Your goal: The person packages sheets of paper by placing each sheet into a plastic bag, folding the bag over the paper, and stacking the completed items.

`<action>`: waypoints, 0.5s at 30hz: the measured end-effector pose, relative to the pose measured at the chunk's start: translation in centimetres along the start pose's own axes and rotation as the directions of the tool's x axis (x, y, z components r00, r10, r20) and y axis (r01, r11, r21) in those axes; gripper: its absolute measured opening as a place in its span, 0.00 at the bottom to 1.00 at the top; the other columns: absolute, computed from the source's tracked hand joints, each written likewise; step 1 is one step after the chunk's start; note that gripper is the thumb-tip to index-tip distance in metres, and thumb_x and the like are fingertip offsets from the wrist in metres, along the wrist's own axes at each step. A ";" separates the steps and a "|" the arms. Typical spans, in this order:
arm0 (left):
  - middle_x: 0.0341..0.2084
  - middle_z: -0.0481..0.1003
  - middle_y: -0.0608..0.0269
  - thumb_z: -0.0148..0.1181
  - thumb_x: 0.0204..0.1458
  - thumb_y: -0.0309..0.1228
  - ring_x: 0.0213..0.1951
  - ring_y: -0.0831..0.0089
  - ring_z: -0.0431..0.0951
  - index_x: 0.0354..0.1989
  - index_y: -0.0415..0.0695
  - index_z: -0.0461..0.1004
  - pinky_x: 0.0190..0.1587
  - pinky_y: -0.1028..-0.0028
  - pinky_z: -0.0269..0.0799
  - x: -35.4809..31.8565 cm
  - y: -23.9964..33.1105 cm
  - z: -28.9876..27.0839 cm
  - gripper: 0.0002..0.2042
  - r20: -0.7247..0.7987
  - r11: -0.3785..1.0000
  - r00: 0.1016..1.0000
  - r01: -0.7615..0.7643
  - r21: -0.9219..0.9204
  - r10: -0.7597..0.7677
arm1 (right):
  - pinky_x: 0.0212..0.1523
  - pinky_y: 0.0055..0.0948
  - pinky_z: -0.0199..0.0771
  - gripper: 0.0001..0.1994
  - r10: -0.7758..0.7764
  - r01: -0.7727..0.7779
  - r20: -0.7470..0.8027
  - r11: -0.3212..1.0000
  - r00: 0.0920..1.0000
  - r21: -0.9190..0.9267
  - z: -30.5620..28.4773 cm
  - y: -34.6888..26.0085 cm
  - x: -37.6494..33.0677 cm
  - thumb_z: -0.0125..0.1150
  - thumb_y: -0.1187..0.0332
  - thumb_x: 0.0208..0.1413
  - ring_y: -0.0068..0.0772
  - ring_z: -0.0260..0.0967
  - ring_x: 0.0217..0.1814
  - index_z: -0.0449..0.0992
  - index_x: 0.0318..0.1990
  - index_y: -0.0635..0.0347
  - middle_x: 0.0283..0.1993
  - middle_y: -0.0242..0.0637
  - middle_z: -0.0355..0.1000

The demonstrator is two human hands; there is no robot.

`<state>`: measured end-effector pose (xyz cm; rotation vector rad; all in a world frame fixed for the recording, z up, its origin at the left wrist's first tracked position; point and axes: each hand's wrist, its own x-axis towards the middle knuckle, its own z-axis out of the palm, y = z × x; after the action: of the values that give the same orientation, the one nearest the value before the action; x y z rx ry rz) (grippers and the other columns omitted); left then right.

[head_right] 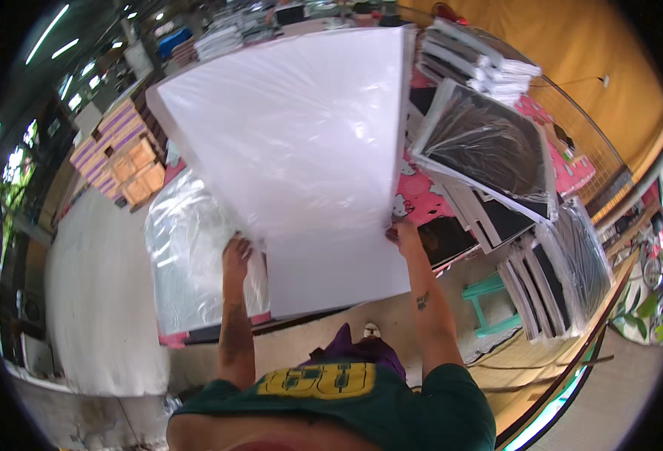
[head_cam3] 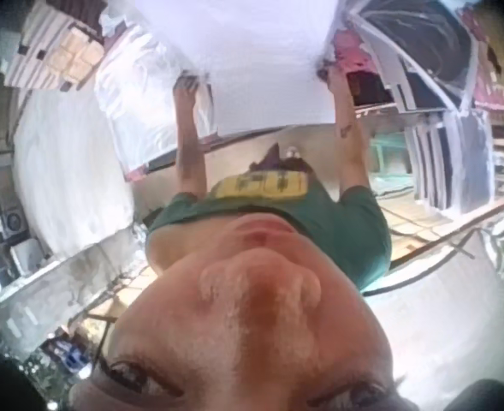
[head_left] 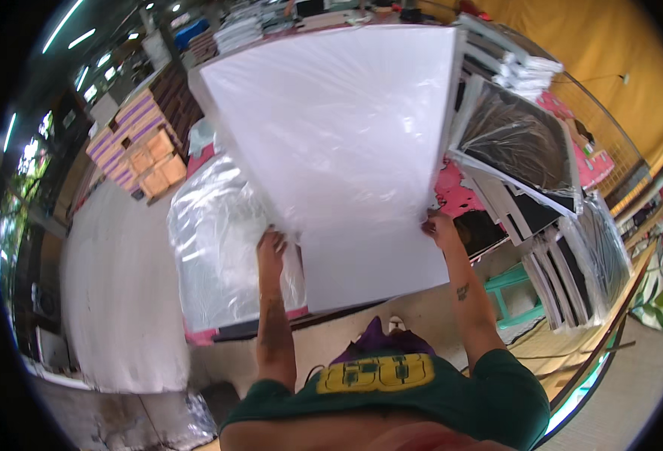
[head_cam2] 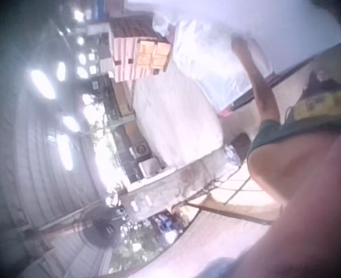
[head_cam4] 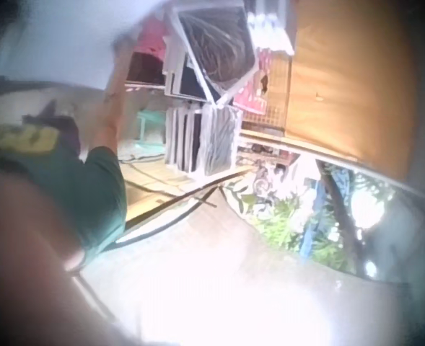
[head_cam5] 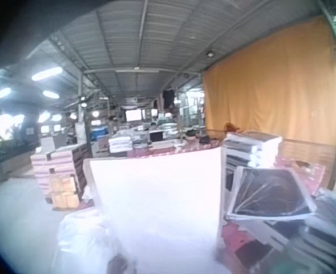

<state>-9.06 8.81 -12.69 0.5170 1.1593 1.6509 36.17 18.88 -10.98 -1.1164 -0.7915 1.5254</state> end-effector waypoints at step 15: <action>0.30 0.73 0.63 0.55 0.53 0.40 0.30 0.74 0.74 0.44 0.38 0.71 0.22 0.74 0.73 0.1 2.5 42.6 0.18 0.733 0.945 0.671 -0.153 0.289 -0.115 | 0.40 0.28 0.70 0.15 -0.524 0.465 -0.393 0.852 0.756 -0.241 -20.9 -29.9 -2.7 0.62 0.69 0.50 0.28 0.70 0.36 0.70 0.43 0.67 0.37 0.37 0.73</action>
<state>22.83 27.64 8.45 1.2924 0.7816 1.0493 66.30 22.20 9.38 -1.1734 -0.7889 0.7347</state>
